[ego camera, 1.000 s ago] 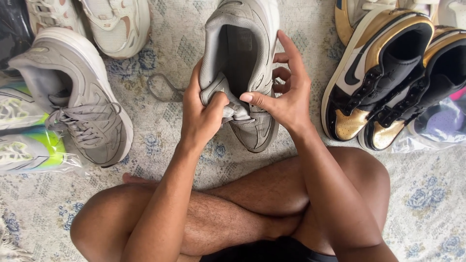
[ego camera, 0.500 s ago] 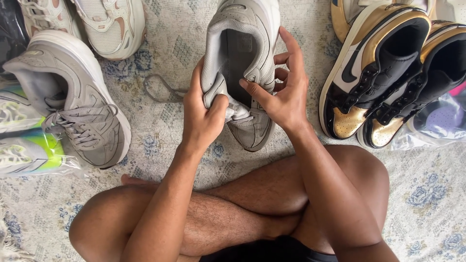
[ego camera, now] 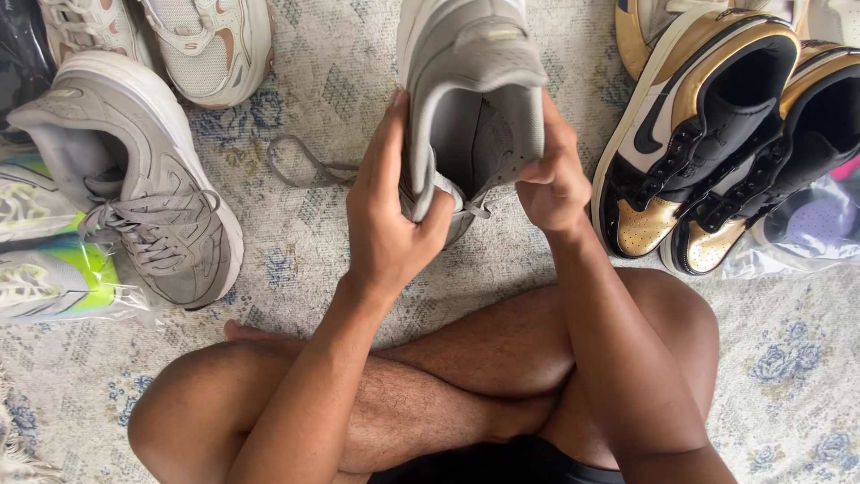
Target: The person sits on the floor and laces a grey sneaker by threading the laces through the eyelets. They pull the laces tight, tie a knot, and then inspect the shoe by turning it over to show the sole and sides.
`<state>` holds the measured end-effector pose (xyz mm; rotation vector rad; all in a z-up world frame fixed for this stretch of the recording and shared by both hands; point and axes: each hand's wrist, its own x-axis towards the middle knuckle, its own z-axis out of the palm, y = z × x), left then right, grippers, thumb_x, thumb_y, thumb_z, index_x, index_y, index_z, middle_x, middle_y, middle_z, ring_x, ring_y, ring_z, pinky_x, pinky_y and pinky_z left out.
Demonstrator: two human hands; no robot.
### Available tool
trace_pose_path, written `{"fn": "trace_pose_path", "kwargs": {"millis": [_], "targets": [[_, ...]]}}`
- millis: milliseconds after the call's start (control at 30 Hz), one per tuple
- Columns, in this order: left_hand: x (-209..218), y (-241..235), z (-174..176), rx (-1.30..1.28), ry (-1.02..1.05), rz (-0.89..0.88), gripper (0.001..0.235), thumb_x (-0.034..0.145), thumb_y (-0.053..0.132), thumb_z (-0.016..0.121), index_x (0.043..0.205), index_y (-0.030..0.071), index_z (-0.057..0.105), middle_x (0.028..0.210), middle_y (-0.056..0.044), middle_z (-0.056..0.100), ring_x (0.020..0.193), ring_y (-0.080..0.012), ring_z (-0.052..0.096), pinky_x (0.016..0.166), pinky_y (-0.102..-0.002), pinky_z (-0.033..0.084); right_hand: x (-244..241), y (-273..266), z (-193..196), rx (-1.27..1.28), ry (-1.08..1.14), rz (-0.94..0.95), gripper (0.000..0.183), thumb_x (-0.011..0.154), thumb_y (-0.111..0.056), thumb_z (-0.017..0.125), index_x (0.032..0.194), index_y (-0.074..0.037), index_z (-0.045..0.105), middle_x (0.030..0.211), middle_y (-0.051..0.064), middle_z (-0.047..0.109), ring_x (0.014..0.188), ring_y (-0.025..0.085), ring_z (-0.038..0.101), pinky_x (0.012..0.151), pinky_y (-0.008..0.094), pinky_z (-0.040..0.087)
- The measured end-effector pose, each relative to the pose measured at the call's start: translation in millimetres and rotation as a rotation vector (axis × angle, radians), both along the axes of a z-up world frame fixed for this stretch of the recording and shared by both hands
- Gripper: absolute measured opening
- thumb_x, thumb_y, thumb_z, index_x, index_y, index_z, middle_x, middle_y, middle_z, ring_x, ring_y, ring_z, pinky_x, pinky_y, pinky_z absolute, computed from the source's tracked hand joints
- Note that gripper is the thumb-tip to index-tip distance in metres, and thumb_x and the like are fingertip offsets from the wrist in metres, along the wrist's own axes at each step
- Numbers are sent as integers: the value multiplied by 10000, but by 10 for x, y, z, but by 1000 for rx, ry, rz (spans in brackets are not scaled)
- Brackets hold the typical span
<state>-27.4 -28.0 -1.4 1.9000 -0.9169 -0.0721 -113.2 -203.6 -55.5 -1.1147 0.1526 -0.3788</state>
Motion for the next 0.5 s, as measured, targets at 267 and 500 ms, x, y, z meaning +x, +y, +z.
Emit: {"fn": "trace_pose_path", "kwargs": {"millis": [267,500], "targets": [[-322,-77,20,109,-321,151,823,943,106,845,1578,119,321,1601,-192,480,1502,-337,542,1237,-524,529,-225,-63,-381,542,-126,-87,487,637,-101,358,1043,-8,611,1018,111,633,867,168,498,866,190,398],[-400,-59,58,227,-427,114,813,978,385,961,1545,145,431,1596,-232,489,1356,-265,633,1023,-437,485,-341,-120,-862,417,-42,-479,310,727,70,323,588,-198,391,693,-4,524,609,85,351,639,146,339]]}}
